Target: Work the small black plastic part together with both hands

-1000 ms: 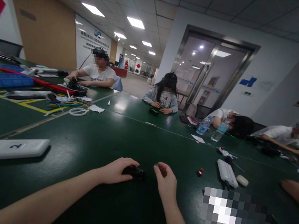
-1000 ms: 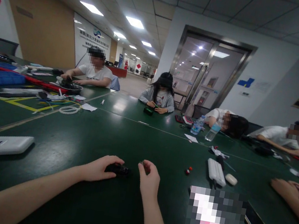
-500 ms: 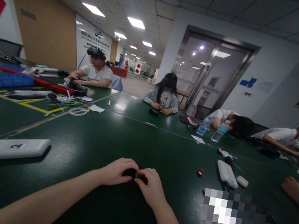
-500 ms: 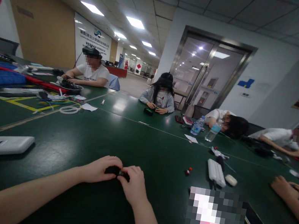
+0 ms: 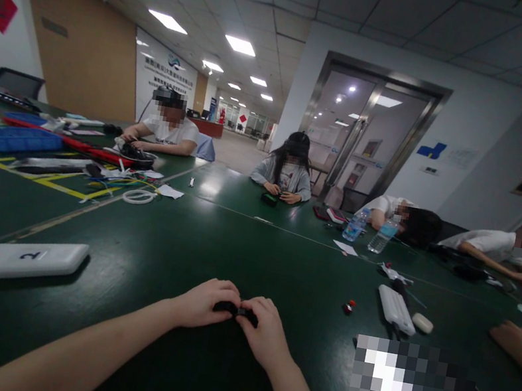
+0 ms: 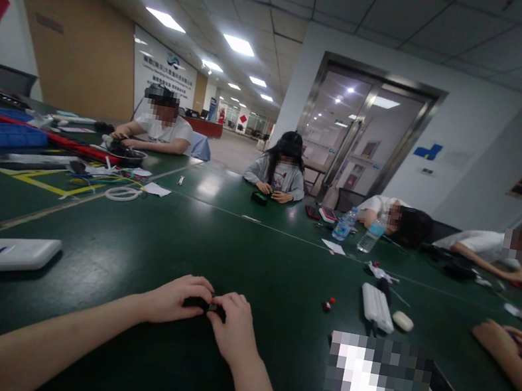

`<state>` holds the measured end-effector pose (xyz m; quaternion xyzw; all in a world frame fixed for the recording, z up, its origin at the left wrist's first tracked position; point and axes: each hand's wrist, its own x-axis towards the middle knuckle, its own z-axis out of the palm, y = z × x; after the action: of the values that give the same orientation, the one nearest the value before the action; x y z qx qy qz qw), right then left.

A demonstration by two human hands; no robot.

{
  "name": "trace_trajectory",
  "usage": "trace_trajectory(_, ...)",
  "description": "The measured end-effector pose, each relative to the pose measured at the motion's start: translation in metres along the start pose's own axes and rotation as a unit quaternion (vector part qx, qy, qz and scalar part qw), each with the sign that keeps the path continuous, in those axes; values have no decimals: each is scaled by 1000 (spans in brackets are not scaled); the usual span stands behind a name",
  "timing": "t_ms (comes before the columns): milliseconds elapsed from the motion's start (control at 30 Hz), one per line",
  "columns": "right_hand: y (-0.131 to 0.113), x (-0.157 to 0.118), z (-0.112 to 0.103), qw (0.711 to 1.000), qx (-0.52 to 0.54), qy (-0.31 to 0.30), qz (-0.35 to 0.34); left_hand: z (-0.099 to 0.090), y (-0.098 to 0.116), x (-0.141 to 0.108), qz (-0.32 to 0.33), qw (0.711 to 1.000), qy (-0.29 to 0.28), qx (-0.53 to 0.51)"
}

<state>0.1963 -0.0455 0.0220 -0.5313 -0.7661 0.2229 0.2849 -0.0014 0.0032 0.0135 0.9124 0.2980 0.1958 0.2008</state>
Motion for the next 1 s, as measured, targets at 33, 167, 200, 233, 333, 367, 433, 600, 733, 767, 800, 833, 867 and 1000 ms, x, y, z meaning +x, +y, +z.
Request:
trace_trajectory(33, 0, 0, 0, 1000, -4, -5, 4, 0, 0, 0, 0, 1000, -1, 1)
trace_trajectory(167, -1, 1, 0, 999, -27, -14, 14, -2, 3, 0, 5, 1000, 1, 12)
trace_trajectory(200, -1, 2, 0, 999, -29, -11, 20, -2, 3, -1, 5, 1000, 0, 16)
trace_trajectory(233, -1, 2, 0, 999, -27, -8, 29, -2, 4, -1, 6, 1000, -3, 22)
trace_trajectory(333, 0, 4, 1, 997, -14, -18, 69, -3, 5, -1, 9, 999, -19, 42)
trace_trajectory(367, 0, 4, 0, 997, -10, -24, 78, -4, 5, -2, 9, 999, -23, 47)
trace_trajectory(433, 1, 4, -1, 996, 5, -33, 82, -4, 4, -2, 10, 998, -26, 55)
trace_trajectory(600, 4, 1, -4, 995, 57, -46, 65, -1, 2, -2, 10, 997, -23, 68)
trace_trajectory(733, 7, 2, -4, 996, 47, -32, 73, -1, 1, -3, 24, 994, -20, 105)
trace_trajectory(767, 8, 2, -3, 996, 46, -23, 75, -1, 0, -3, 25, 992, -18, 119)
trace_trajectory(800, 9, 2, -3, 996, 48, -13, 77, -2, -2, -3, 23, 991, -16, 135)
trace_trajectory(833, 10, 2, -4, 996, 50, -6, 78, -2, -5, -3, 17, 988, -13, 150)
trace_trajectory(867, 12, 2, -4, 995, 53, -1, 80, -3, -8, -3, 7, 986, -9, 165)
trace_trajectory(1000, 18, -1, -6, 992, 73, 11, 99, -13, -29, -5, -92, 971, 7, 221)
